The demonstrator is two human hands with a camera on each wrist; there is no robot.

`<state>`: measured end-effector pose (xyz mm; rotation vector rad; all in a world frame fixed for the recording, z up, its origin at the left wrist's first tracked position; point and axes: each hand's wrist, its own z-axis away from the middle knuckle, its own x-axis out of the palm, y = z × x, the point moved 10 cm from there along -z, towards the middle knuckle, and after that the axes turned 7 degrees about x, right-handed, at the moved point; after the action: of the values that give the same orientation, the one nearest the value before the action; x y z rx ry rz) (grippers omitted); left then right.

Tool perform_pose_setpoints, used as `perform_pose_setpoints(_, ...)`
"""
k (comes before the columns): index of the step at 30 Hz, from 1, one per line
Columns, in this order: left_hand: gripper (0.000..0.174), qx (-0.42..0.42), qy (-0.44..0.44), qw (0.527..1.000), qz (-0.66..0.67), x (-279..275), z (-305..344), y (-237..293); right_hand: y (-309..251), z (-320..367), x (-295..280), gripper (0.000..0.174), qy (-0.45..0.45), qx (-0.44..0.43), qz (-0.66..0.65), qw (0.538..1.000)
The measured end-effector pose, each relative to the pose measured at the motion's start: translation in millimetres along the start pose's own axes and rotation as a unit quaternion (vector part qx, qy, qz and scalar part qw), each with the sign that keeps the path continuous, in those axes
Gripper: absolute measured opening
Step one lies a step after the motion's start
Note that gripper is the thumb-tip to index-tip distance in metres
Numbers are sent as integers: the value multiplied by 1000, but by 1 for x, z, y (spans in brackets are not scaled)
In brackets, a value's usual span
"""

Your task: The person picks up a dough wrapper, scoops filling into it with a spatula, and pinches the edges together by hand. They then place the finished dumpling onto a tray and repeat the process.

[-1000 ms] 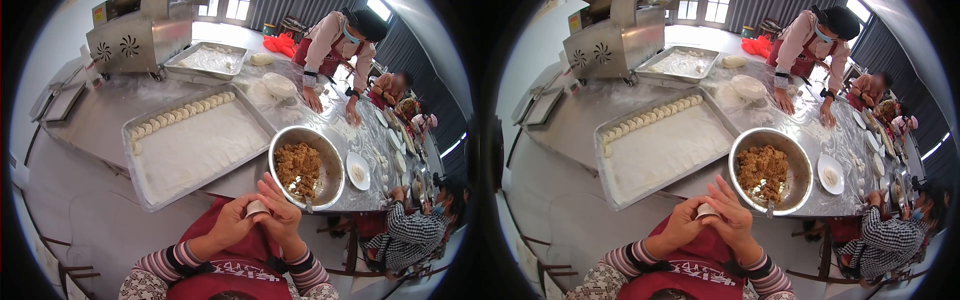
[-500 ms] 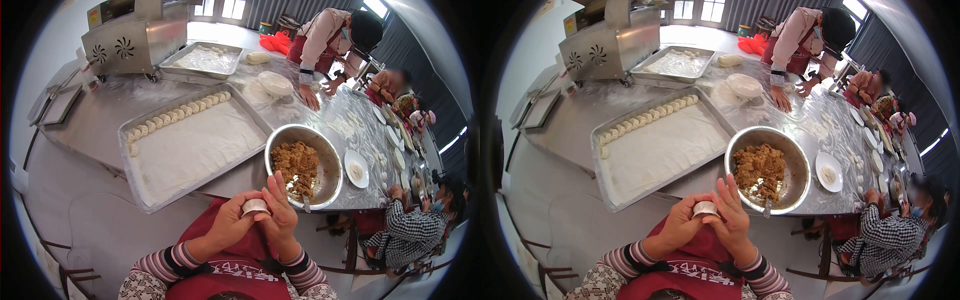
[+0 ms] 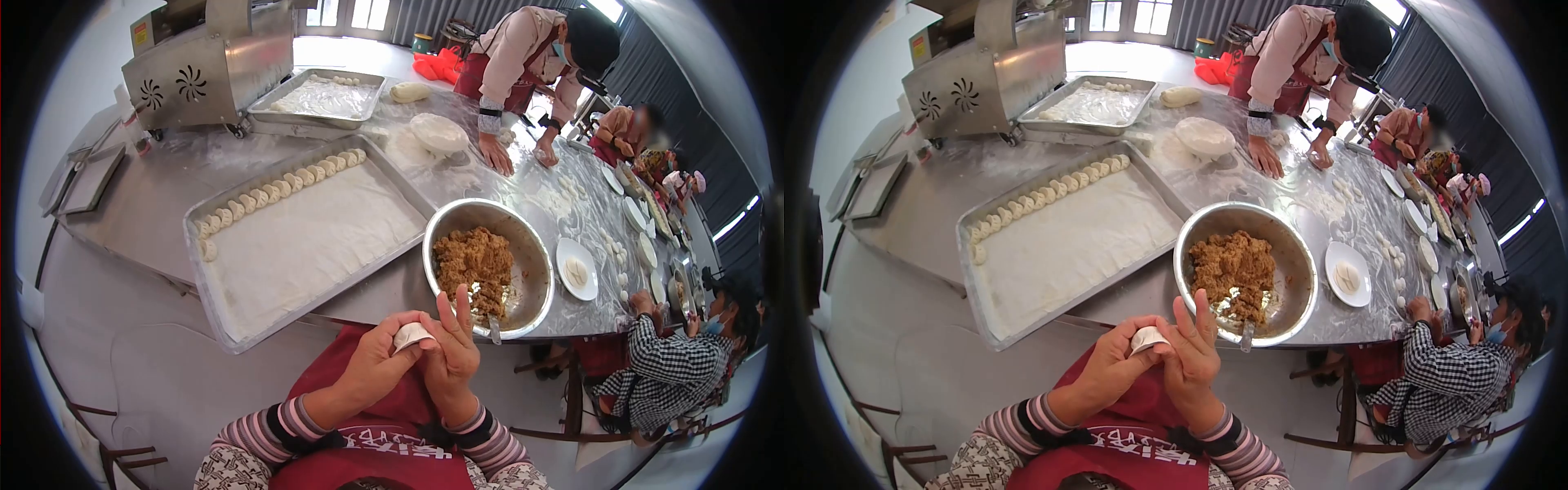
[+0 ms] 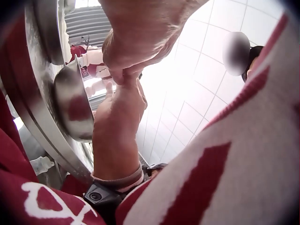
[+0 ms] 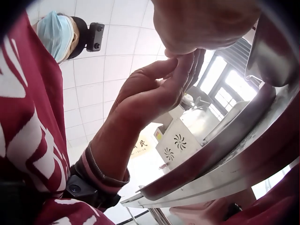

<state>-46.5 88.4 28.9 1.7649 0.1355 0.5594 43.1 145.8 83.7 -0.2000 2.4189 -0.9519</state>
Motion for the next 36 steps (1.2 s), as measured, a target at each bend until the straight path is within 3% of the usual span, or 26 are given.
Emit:
perform_pose_setpoints(4,44,-48,-20,993,106,5,0,-6,4,0,1,33,5,-13,-14,1000)
perform_pose_setpoints(6,49,-67,-26,985,155,4,1,-8,13,1,-3,32,13,22,-107,994)
perform_pose_setpoints(8,55,-82,-77,967,227,11,5,-9,12,-1,-3,31,-11,20,-112,993)
perform_pose_setpoints(12,55,-98,-103,961,238,20,4,-5,13,-1,3,29,-51,21,-151,987)
perform_pose_setpoints(14,52,-118,-89,937,316,25,4,1,15,0,3,28,-58,39,-166,984)
perform_pose_setpoints(17,55,-160,-81,925,336,18,4,-18,17,0,6,28,-73,56,-183,979)
perform_pose_setpoints(22,58,-157,-108,914,359,14,5,-19,13,-10,10,28,-121,69,-190,972)
perform_pose_setpoints(24,59,-160,-115,915,351,15,5,-18,3,-12,18,29,-191,27,-147,970)
perform_pose_setpoints(28,58,-173,-130,914,344,16,6,-21,8,-9,24,29,-229,1,-167,959)
perform_pose_setpoints(33,59,-182,-149,896,377,18,8,-29,19,0,27,28,-228,67,-246,940)
perform_pose_setpoints(36,61,-202,-140,900,360,16,6,-26,12,-9,30,25,-235,81,-229,941)
